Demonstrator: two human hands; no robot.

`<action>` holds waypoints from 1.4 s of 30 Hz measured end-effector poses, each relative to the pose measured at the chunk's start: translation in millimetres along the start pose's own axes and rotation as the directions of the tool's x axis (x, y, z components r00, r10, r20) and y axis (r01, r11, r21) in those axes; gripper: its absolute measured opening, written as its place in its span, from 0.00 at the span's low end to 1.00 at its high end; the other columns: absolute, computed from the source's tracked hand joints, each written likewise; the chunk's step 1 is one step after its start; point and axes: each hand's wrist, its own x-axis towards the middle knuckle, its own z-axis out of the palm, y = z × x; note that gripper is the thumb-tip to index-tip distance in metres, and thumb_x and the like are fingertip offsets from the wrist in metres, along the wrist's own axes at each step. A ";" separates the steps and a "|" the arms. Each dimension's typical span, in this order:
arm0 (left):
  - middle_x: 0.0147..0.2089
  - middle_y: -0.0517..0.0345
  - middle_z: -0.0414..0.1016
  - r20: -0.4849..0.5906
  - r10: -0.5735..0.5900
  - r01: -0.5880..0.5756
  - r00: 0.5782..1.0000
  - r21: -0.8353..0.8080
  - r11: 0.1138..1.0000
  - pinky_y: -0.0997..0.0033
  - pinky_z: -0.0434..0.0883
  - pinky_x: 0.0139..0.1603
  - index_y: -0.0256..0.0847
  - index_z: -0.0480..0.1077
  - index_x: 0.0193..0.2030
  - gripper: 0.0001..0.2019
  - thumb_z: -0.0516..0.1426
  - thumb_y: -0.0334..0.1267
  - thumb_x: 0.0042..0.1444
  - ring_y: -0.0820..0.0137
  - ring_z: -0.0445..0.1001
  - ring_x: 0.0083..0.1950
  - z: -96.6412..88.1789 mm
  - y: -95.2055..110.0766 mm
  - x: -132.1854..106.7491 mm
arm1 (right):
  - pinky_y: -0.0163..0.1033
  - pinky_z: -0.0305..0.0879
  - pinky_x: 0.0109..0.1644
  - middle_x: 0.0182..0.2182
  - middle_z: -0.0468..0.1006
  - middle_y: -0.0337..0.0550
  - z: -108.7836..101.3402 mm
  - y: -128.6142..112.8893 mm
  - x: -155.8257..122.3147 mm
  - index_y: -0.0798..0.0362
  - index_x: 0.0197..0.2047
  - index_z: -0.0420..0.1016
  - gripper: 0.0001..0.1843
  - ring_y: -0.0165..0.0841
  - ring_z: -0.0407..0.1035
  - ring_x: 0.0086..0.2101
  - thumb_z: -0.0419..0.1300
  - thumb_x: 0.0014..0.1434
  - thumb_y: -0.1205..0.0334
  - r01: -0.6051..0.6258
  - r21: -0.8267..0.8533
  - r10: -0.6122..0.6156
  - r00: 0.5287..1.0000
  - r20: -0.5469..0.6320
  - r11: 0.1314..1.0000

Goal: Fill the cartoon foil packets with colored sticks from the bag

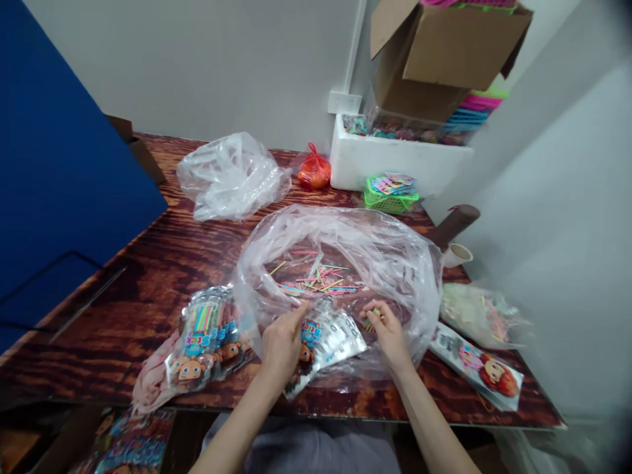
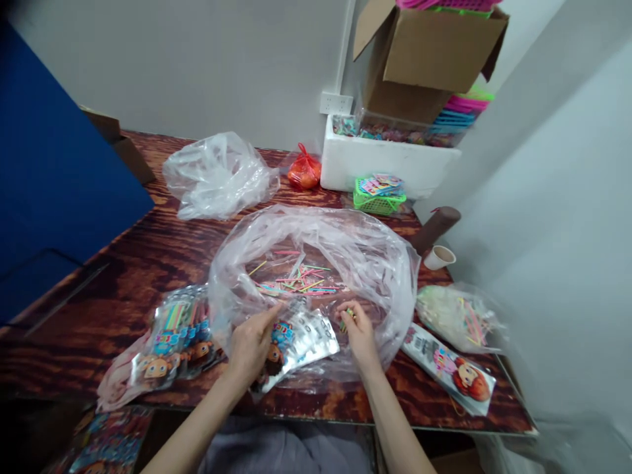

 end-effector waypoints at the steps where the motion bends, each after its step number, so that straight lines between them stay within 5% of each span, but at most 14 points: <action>1: 0.44 0.52 0.80 0.000 -0.037 0.037 0.999 -0.036 0.999 0.69 0.69 0.41 0.46 0.70 0.59 0.20 0.45 0.34 0.65 0.64 0.77 0.42 -1.5 0.2 1.0 | 0.38 0.66 0.39 0.30 0.76 0.39 0.3 2.6 -3.9 0.50 0.41 0.70 0.14 0.34 0.71 0.34 0.61 0.57 0.51 0.041 -0.024 -0.041 0.999 -0.007 0.999; 4: 0.35 0.54 0.81 -0.005 -0.148 0.147 0.989 -0.086 0.985 0.69 0.67 0.35 0.43 0.69 0.61 0.21 0.45 0.40 0.66 0.65 0.76 0.33 -6.1 2.7 4.0 | 0.42 0.64 0.48 0.34 0.78 0.40 2.6 5.7 -12.5 0.50 0.57 0.62 0.21 0.35 0.72 0.37 0.56 0.62 0.54 0.107 -0.066 -0.107 0.994 0.001 0.992; 7: 0.29 0.57 0.78 -0.034 -0.199 0.192 0.979 -0.156 0.969 0.69 0.66 0.33 0.41 0.71 0.58 0.21 0.47 0.43 0.65 0.67 0.73 0.28 -9.0 5.4 5.8 | 0.43 0.64 0.49 0.34 0.79 0.41 4.3 7.1 -17.4 0.52 0.54 0.66 0.19 0.36 0.72 0.38 0.55 0.62 0.55 0.077 -0.139 -0.073 0.997 0.034 0.987; 10: 0.32 0.57 0.79 -0.023 -0.225 0.210 0.974 -0.281 0.937 0.68 0.68 0.38 0.41 0.76 0.45 0.16 0.50 0.43 0.62 0.66 0.75 0.32 -8.5 5.3 6.7 | 0.41 0.65 0.46 0.33 0.79 0.43 4.3 8.8 -18.9 0.52 0.41 0.73 0.12 0.38 0.73 0.38 0.55 0.61 0.54 0.048 -0.179 -0.038 0.998 0.057 0.983; 15: 0.51 0.50 0.77 0.041 -0.237 0.226 0.971 -0.495 0.839 0.63 0.68 0.51 0.40 0.75 0.34 0.10 0.55 0.42 0.55 0.60 0.74 0.52 -8.8 3.4 10.4 | 0.40 0.65 0.46 0.35 0.80 0.42 3.9 0.4 -19.7 0.51 0.38 0.76 0.11 0.38 0.73 0.39 0.55 0.61 0.56 0.105 -0.185 -0.091 0.992 0.085 0.977; 17: 0.54 0.49 0.75 0.063 -0.276 0.255 0.959 -0.614 0.747 0.64 0.68 0.51 0.40 0.73 0.32 0.08 0.57 0.41 0.53 0.60 0.72 0.54 -14.0 6.3 12.7 | 0.39 0.65 0.47 0.36 0.80 0.42 4.2 -7.4 -20.6 0.50 0.38 0.76 0.11 0.38 0.72 0.40 0.55 0.62 0.56 0.132 -0.194 -0.111 0.987 0.117 0.972; 21: 0.34 0.60 0.73 0.109 -0.412 0.309 0.905 -0.834 0.457 0.75 0.67 0.38 0.39 0.69 0.33 0.10 0.63 0.42 0.49 0.71 0.71 0.36 -29.4 17.0 16.8 | 0.39 0.64 0.48 0.38 0.79 0.42 7.4 -23.6 -23.2 0.50 0.39 0.76 0.11 0.37 0.72 0.42 0.54 0.64 0.58 0.190 -0.203 -0.157 0.973 0.169 0.960; 24: 0.30 0.64 0.68 0.169 -0.440 0.306 0.882 -0.915 0.262 0.79 0.65 0.32 0.38 0.69 0.33 0.15 0.68 0.42 0.44 0.76 0.66 0.30 -34.9 22.4 17.5 | 0.38 0.63 0.48 0.38 0.79 0.43 11.8 -31.5 -25.1 0.51 0.40 0.76 0.11 0.36 0.71 0.42 0.54 0.65 0.59 0.232 -0.203 -0.192 0.961 0.197 0.951; 27: 0.27 0.65 0.66 0.231 -0.440 0.336 0.868 -0.925 0.175 0.81 0.62 0.27 0.38 0.69 0.31 0.17 0.68 0.45 0.44 0.78 0.63 0.26 -33.5 23.6 15.7 | 0.38 0.63 0.49 0.39 0.79 0.42 16.0 -35.1 -26.6 0.50 0.41 0.77 0.10 0.35 0.71 0.42 0.53 0.65 0.60 0.262 -0.194 -0.217 0.950 0.223 0.945; 32: 0.23 0.68 0.58 0.243 -0.420 0.348 0.874 -0.917 0.194 0.82 0.56 0.24 0.37 0.66 0.26 0.18 0.65 0.49 0.49 0.80 0.55 0.24 -31.8 18.4 9.8 | 0.38 0.63 0.48 0.39 0.79 0.43 21.0 -38.8 -28.2 0.50 0.41 0.77 0.11 0.35 0.72 0.42 0.54 0.65 0.60 0.272 -0.200 -0.224 0.946 0.233 0.941; 38: 0.33 0.61 0.73 0.129 -0.373 0.314 0.919 -0.812 0.493 0.78 0.63 0.39 0.37 0.74 0.35 0.11 0.63 0.44 0.51 0.73 0.67 0.36 -36.1 3.3 2.5 | 0.38 0.62 0.49 0.39 0.79 0.42 27.4 -41.9 -28.9 0.50 0.41 0.77 0.10 0.35 0.71 0.42 0.54 0.65 0.60 0.269 -0.184 -0.220 0.943 0.249 0.945; 42: 0.33 0.61 0.72 0.138 -0.376 0.330 0.916 -0.791 0.514 0.76 0.63 0.38 0.38 0.73 0.36 0.12 0.63 0.43 0.51 0.72 0.67 0.35 -37.1 -0.7 -1.2 | 0.39 0.62 0.49 0.38 0.78 0.42 30.8 -40.0 -29.2 0.50 0.39 0.76 0.10 0.36 0.71 0.43 0.54 0.65 0.59 0.262 -0.181 -0.212 0.943 0.255 0.948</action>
